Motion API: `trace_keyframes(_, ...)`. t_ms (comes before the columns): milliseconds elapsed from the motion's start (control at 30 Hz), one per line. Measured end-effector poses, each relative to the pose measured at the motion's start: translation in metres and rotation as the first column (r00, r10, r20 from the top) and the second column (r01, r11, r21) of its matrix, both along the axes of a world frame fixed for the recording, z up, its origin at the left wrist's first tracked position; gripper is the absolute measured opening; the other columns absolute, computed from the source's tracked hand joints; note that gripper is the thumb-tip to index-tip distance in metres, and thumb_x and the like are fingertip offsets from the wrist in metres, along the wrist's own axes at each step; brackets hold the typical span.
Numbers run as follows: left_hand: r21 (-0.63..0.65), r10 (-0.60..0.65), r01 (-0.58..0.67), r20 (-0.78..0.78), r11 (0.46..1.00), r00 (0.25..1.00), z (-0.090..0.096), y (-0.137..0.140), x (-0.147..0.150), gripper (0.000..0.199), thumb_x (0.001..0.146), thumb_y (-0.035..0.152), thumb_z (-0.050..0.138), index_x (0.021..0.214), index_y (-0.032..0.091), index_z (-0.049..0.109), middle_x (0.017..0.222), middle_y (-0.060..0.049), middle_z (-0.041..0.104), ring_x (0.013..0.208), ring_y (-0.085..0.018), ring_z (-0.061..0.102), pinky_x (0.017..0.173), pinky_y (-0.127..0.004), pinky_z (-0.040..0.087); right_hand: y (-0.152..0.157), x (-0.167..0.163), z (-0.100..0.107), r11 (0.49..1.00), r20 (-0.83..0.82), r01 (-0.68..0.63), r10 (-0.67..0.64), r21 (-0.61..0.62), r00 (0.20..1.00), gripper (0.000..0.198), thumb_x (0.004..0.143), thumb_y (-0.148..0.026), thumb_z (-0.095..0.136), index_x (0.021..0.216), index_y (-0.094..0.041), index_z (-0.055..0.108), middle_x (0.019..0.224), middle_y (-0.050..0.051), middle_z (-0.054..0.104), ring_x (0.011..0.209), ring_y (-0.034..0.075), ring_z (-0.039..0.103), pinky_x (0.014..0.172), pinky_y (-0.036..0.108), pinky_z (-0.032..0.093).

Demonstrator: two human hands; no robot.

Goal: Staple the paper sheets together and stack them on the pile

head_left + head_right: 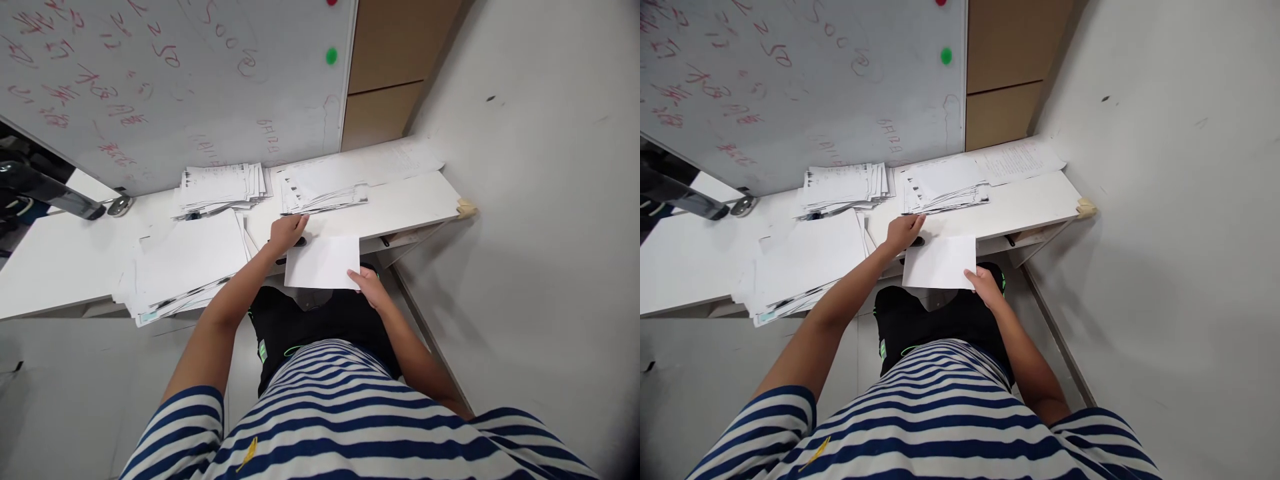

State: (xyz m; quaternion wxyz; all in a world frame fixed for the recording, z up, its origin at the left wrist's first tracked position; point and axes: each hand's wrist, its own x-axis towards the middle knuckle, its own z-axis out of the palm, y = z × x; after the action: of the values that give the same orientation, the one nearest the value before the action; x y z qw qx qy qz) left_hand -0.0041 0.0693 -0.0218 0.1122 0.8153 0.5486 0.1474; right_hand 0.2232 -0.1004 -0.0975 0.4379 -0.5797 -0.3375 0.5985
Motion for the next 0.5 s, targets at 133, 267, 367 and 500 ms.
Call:
trace_keyframes(133, 0.065, -0.011, 0.009, 0.021, 0.998, 1.0, -0.005, -0.011, -0.023, 0.06, 0.103, 0.053, 0.014, 0.076, 0.023, 0.057, 0.079, -0.006, 0.067, 0.073, -0.02, 0.06, 0.062, -0.033, 0.032, 0.004, 0.004, 0.007, 1.0, 0.022, 0.028, -0.028, -0.011, 0.999, 0.048, 0.068, -0.056, 0.072, 0.094, -0.015, 0.071, 0.066, 0.0, 0.063, 0.055, 0.012, 0.047, 0.048, 0.024, 0.031)
trace_keyframes(267, 0.086, -0.126, 0.139, -0.141, 0.987, 0.982, -0.024, -0.02, -0.045, 0.047, 0.101, 0.054, 0.033, 0.082, 0.022, 0.061, 0.086, -0.008, 0.068, 0.083, -0.023, 0.061, 0.068, -0.035, 0.034, 0.014, 0.015, 0.018, 0.999, 0.073, 0.045, -0.043, -0.03, 0.996, 0.046, 0.067, -0.053, 0.072, 0.092, -0.014, 0.071, 0.066, 0.0, 0.064, 0.056, 0.012, 0.05, 0.05, 0.024, 0.034)
trace_keyframes(367, 0.156, -0.016, 0.039, -0.144, 0.987, 0.989, -0.039, -0.022, -0.048, 0.043, 0.1, 0.054, 0.038, 0.084, 0.022, 0.062, 0.087, -0.009, 0.068, 0.086, -0.024, 0.06, 0.069, -0.035, 0.034, 0.02, 0.031, 0.032, 0.999, 0.13, 0.046, -0.044, -0.013, 0.99, 0.044, 0.066, -0.05, 0.074, 0.092, -0.013, 0.071, 0.067, 0.001, 0.066, 0.055, 0.012, 0.051, 0.05, 0.024, 0.034)
trace_keyframes(500, 0.253, 0.206, -0.182, -0.071, 0.95, 0.976, -0.052, -0.02, -0.038, 0.046, 0.099, 0.057, 0.039, 0.081, 0.021, 0.062, 0.084, -0.011, 0.067, 0.086, -0.025, 0.06, 0.068, -0.035, 0.032, 0.02, 0.058, 0.058, 0.991, 0.191, 0.11, -0.123, 0.078, 0.974, 0.039, 0.069, -0.047, 0.075, 0.091, -0.015, 0.072, 0.073, 0.002, 0.069, 0.059, 0.012, 0.054, 0.049, 0.023, 0.037)
